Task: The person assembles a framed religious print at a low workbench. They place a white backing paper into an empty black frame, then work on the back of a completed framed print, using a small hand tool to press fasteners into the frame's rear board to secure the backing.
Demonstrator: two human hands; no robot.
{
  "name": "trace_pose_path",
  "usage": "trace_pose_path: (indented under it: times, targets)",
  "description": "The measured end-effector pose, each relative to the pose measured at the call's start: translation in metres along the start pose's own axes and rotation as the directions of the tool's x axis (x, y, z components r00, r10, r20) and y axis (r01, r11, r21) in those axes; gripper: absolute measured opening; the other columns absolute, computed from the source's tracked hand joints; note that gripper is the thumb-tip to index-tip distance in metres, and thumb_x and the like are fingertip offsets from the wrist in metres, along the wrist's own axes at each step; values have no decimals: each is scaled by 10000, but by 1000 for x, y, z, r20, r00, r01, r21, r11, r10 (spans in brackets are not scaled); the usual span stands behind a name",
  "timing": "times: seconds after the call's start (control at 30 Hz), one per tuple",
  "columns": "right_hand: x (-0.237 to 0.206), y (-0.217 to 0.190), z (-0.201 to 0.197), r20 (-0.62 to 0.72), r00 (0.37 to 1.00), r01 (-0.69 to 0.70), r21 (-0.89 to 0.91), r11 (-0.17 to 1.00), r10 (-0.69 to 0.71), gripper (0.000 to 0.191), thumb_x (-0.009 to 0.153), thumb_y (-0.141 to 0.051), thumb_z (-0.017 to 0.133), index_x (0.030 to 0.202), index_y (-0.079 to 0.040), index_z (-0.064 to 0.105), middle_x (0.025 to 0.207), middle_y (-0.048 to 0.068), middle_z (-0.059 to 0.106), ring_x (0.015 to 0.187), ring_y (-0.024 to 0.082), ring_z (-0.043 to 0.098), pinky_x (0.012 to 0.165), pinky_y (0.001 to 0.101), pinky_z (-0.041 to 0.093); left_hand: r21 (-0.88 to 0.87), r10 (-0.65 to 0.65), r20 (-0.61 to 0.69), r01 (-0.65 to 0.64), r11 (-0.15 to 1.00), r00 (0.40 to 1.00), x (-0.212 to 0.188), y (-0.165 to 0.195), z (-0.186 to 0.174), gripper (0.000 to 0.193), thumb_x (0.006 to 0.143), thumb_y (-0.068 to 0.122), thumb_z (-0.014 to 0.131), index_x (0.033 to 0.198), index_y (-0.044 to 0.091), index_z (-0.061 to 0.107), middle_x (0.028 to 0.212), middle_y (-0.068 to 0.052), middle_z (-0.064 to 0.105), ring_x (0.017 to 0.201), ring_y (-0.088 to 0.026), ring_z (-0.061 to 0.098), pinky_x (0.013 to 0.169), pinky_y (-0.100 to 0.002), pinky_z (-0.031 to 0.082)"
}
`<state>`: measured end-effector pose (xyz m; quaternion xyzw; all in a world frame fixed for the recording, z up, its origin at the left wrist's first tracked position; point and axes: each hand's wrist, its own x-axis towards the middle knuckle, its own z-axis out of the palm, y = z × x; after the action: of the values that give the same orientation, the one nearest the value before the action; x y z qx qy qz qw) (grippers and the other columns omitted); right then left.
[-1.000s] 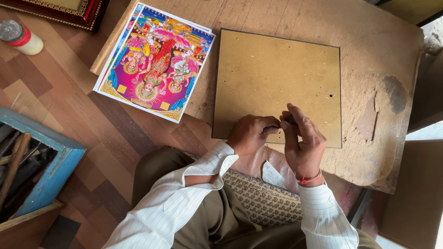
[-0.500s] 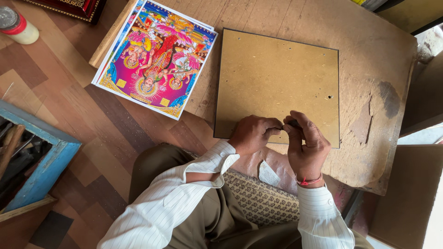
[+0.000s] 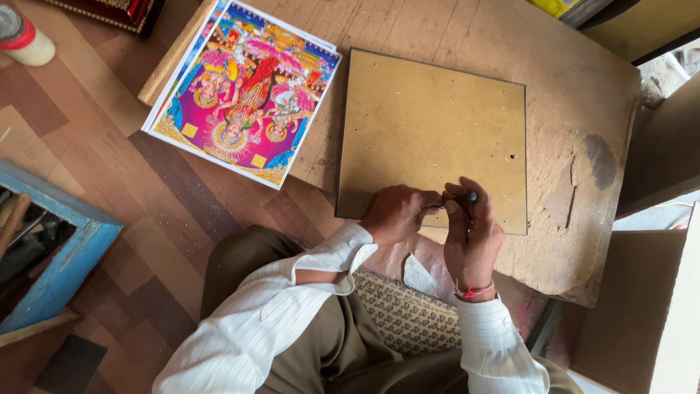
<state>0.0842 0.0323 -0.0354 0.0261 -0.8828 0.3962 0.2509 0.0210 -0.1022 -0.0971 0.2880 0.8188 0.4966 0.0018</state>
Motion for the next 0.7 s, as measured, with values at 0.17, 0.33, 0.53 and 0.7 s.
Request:
trace_pose_path:
  times: [0.17, 0.33, 0.53, 0.7]
  targets:
    - [0, 9, 3, -51, 997, -50, 34, 998, 52, 196, 937, -4, 806, 1047, 6, 644, 986, 101, 771, 889, 109, 736, 792, 249, 589, 23, 33, 30, -34, 999, 999, 0, 2, -3, 168, 941, 159, 658, 1077, 151, 756, 863, -94, 762, 789, -305, 744, 687, -449, 570]
    - [2, 15, 5, -22, 993, -103, 262, 960, 113, 229, 948, 12, 789, 1106, 14, 622, 1025, 117, 750, 952, 118, 711, 847, 253, 584, -14, 31, -19, -31, 999, 999, 1, 1, 0, 172, 924, 136, 657, 1063, 157, 756, 865, -69, 770, 796, -293, 748, 692, -433, 577]
    - [7, 4, -5, 80, 997, -1, 66, 998, -5, 358, 998, 42, 682, 1345, 25, 598, 1068, 119, 758, 983, 146, 733, 864, 273, 598, -60, -30, -37, 27, 998, 999, 1, -2, 6, 181, 928, 123, 639, 1062, 150, 758, 874, -68, 771, 802, -289, 750, 710, -429, 576]
    - [13, -1, -10, 145, 989, -16, 72, 997, 6, 330, 1002, 31, 672, 1324, 15, 606, 1079, 113, 768, 1006, 144, 736, 868, 275, 598, -69, -18, -42, 16, 998, 999, 1, 0, 4, 168, 933, 131, 637, 1048, 137, 761, 875, -78, 767, 798, -301, 744, 703, -440, 569]
